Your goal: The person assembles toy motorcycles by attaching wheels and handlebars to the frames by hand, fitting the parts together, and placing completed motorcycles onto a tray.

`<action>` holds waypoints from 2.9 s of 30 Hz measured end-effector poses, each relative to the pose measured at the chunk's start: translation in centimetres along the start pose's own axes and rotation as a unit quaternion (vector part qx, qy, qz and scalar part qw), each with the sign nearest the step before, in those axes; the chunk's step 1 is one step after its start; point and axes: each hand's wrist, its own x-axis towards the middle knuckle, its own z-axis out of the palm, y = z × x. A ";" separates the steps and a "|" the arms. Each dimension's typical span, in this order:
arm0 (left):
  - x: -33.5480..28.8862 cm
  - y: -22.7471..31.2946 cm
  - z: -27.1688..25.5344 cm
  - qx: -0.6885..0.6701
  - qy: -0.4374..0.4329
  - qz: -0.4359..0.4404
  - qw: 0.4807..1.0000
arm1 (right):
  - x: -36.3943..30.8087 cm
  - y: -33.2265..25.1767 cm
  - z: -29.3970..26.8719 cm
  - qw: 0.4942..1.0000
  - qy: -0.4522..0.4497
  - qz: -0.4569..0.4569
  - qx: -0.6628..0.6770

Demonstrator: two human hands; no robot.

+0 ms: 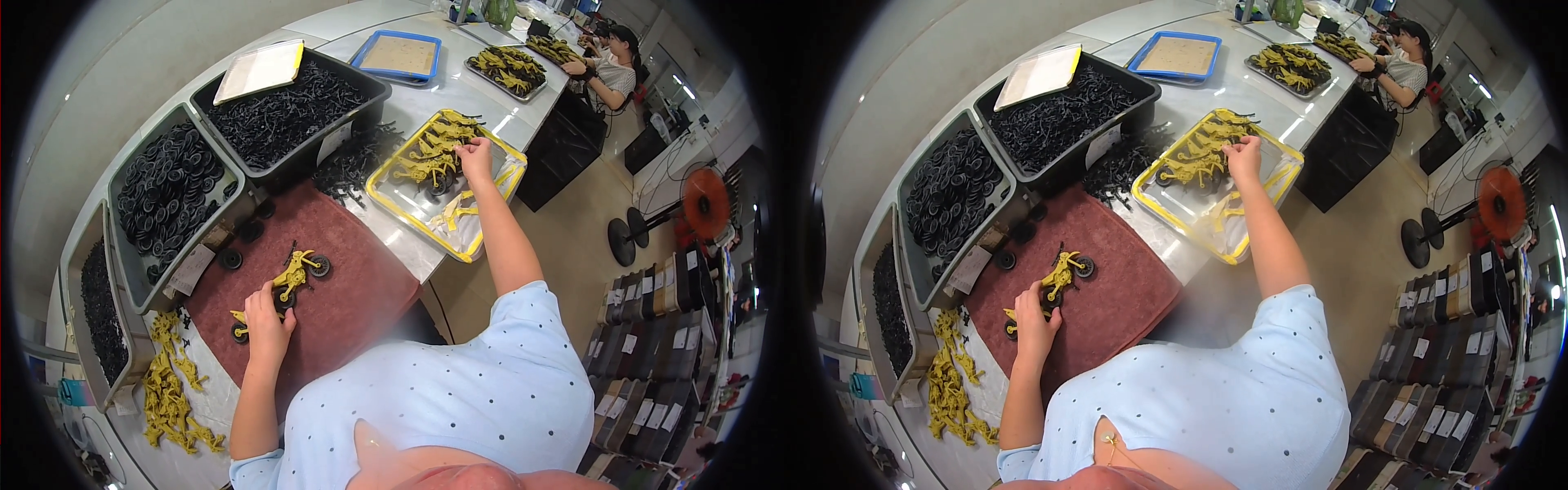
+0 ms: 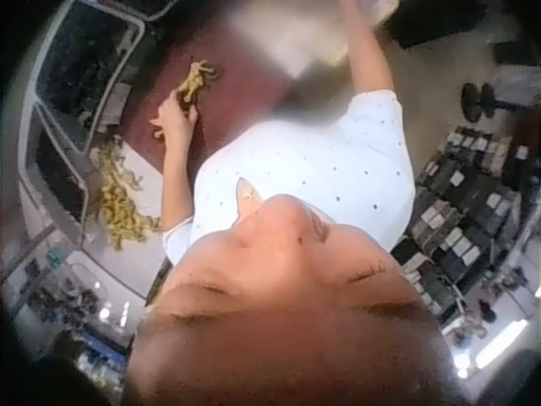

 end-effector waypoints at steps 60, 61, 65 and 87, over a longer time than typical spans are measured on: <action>1.0 1.8 -0.3 -0.020 0.069 0.084 0.994 | -24.6 -13.3 8.2 0.682 -0.686 0.102 0.233; 1.1 2.0 0.0 -0.020 0.088 0.074 0.993 | -24.7 -13.2 7.9 0.688 -0.679 0.102 0.233; 0.9 3.4 -0.3 -0.093 0.081 0.068 0.990 | -25.9 -14.0 6.3 0.691 -0.697 0.023 0.190; -0.8 2.5 -3.5 -0.067 0.113 0.051 0.990 | -8.6 -5.9 -1.0 0.929 -0.275 -0.205 -0.137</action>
